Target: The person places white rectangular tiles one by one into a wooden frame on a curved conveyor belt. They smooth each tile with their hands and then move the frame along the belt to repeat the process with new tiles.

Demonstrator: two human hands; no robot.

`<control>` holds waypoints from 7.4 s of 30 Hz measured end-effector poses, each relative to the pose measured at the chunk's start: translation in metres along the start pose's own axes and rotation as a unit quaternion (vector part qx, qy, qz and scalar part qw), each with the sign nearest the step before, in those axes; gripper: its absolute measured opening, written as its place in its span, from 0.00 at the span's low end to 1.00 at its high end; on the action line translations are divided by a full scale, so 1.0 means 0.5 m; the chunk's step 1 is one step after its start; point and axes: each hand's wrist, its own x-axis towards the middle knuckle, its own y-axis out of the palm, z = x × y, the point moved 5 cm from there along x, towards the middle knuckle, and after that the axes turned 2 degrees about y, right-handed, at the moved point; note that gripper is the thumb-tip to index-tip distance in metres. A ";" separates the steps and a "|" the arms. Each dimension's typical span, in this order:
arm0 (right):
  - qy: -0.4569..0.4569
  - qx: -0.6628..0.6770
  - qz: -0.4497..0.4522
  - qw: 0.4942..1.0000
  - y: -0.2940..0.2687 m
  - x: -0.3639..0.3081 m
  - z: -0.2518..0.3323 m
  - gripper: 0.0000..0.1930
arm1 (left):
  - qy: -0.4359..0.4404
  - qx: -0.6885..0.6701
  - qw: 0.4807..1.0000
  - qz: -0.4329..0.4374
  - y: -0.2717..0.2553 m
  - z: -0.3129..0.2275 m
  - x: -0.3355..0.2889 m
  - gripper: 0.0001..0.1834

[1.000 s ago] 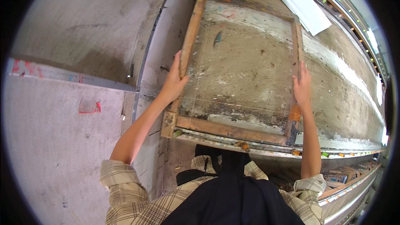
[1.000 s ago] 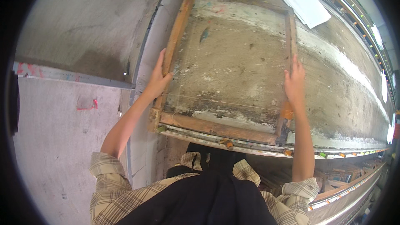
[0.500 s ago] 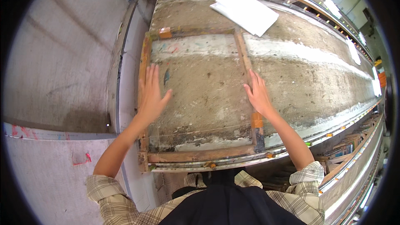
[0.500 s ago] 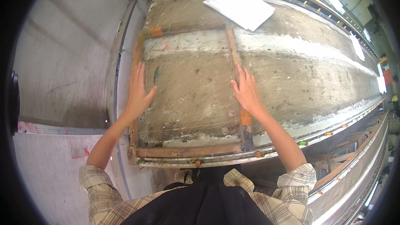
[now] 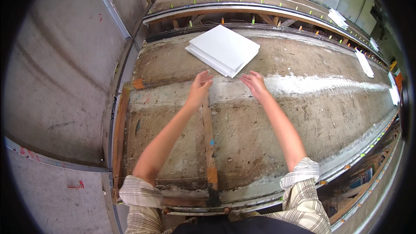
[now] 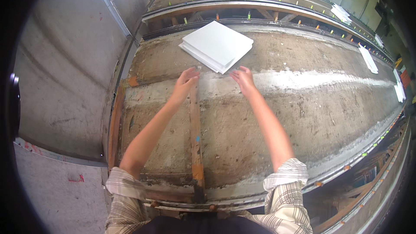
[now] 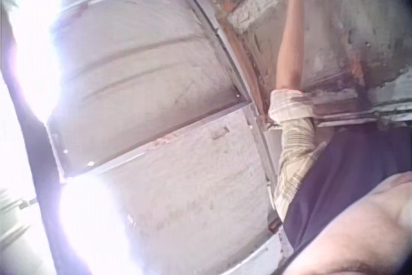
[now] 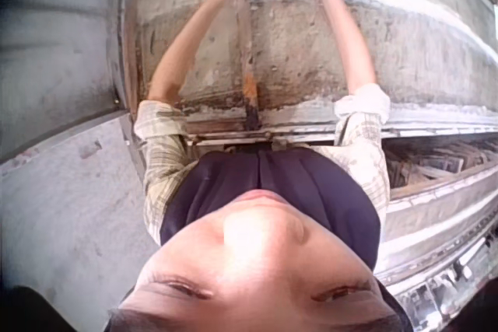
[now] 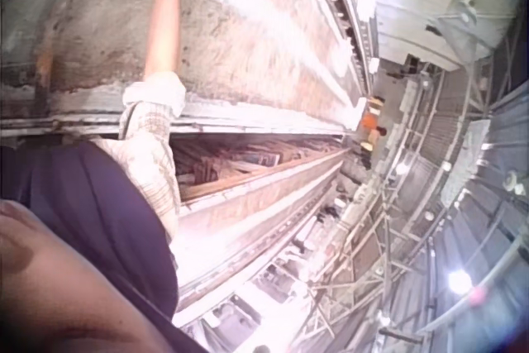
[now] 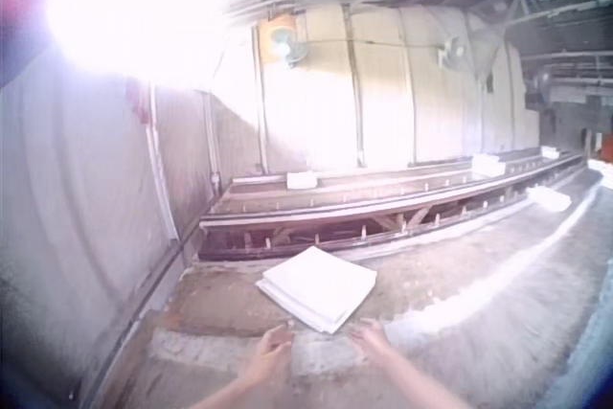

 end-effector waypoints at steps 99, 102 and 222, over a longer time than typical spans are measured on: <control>0.060 -0.225 0.009 0.973 0.390 -0.533 -0.344 0.30 | 0.076 0.492 0.864 -0.077 -0.561 0.079 -0.565 0.08; 0.060 -0.233 0.011 0.971 0.393 -0.534 -0.342 0.29 | 0.076 0.495 0.862 -0.082 -0.565 0.086 -0.566 0.08; -0.363 -0.739 0.131 0.553 0.517 -0.307 -0.356 0.27 | 0.057 0.566 0.823 -0.008 -0.423 0.164 -0.267 0.47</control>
